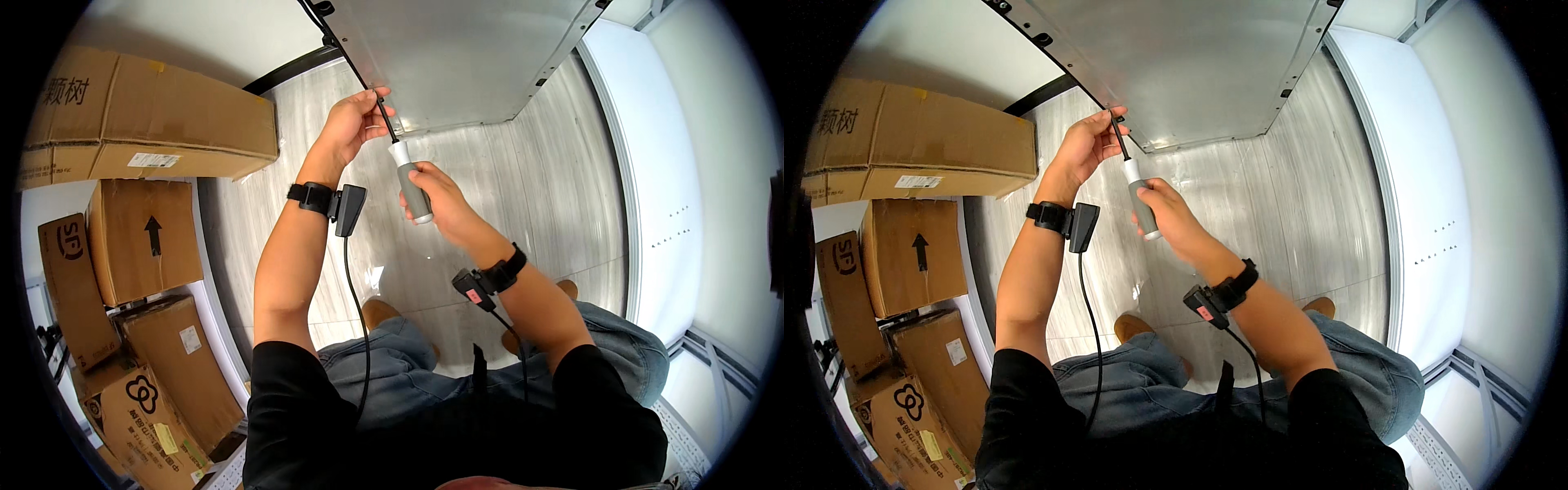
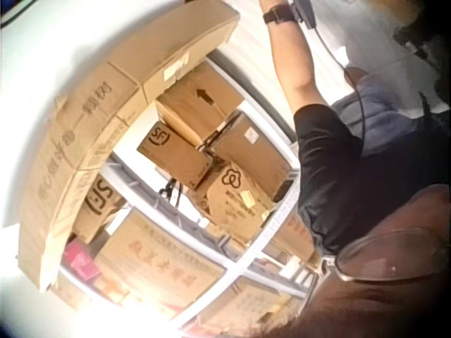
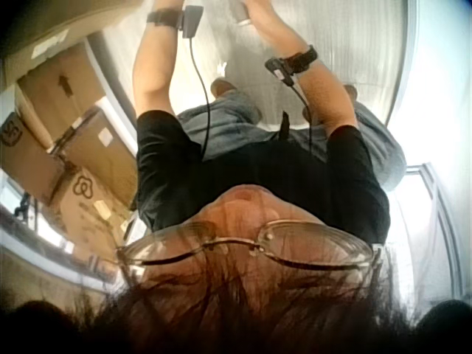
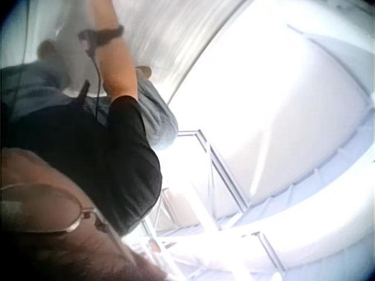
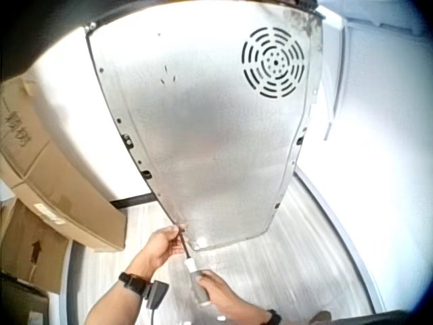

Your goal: The person uses a screwdriver to fasten screws into the back panel of a white appliance. They repeatedly pick up screws and tighten them along the edge of the panel, then remove the panel at the end.

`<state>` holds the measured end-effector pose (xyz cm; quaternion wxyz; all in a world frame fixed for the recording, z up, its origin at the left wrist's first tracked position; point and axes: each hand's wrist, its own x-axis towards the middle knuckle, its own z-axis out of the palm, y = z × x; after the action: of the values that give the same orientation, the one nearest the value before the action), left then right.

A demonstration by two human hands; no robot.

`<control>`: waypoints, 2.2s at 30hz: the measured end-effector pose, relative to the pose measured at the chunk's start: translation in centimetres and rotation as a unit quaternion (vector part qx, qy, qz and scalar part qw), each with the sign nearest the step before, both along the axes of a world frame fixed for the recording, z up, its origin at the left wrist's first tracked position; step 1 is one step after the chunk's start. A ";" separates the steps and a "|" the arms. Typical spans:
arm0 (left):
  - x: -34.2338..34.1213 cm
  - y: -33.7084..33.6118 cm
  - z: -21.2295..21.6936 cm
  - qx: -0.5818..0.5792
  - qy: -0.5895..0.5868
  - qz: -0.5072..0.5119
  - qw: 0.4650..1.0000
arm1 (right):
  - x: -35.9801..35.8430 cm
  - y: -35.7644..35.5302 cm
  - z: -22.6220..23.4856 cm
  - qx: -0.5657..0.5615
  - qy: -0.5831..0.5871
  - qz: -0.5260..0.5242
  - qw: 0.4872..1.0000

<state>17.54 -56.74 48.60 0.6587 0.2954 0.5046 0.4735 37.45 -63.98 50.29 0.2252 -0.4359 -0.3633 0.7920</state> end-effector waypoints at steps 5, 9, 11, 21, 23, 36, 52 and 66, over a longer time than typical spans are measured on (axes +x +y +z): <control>0.1 0.3 0.1 -0.002 0.023 0.005 1.000 | -0.2 0.1 -0.8 0.001 0.029 -0.006 1.000; 0.2 0.2 0.6 -0.006 0.031 0.009 0.999 | 0.0 0.2 -0.9 -0.016 0.050 -0.008 0.999; 0.2 0.2 0.6 -0.001 0.033 0.005 0.999 | 0.0 0.0 -0.9 -0.025 0.057 -0.018 0.998; 0.9 -0.1 1.7 -0.010 0.054 0.020 0.998 | 0.4 -0.1 -0.5 -0.068 0.138 -0.020 0.988; 1.1 -0.1 1.9 -0.009 0.058 0.022 0.998 | 0.6 -0.2 -0.7 -0.078 0.169 -0.019 0.982; 2.3 -0.8 3.3 -0.032 0.091 0.026 0.995 | -0.6 -0.9 -1.1 -0.099 0.181 -0.053 0.977; 3.8 -0.8 1.5 0.008 0.209 0.116 0.971 | -2.2 0.1 -3.2 0.042 -0.096 0.012 0.994; 4.9 -0.7 1.3 0.002 0.144 0.111 0.983 | 2.1 1.6 -5.2 -0.055 0.130 0.113 0.984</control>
<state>22.44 -57.39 49.88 0.5217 0.3043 0.6230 0.4971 39.55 -62.41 45.08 0.1555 -0.2971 -0.3332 0.8812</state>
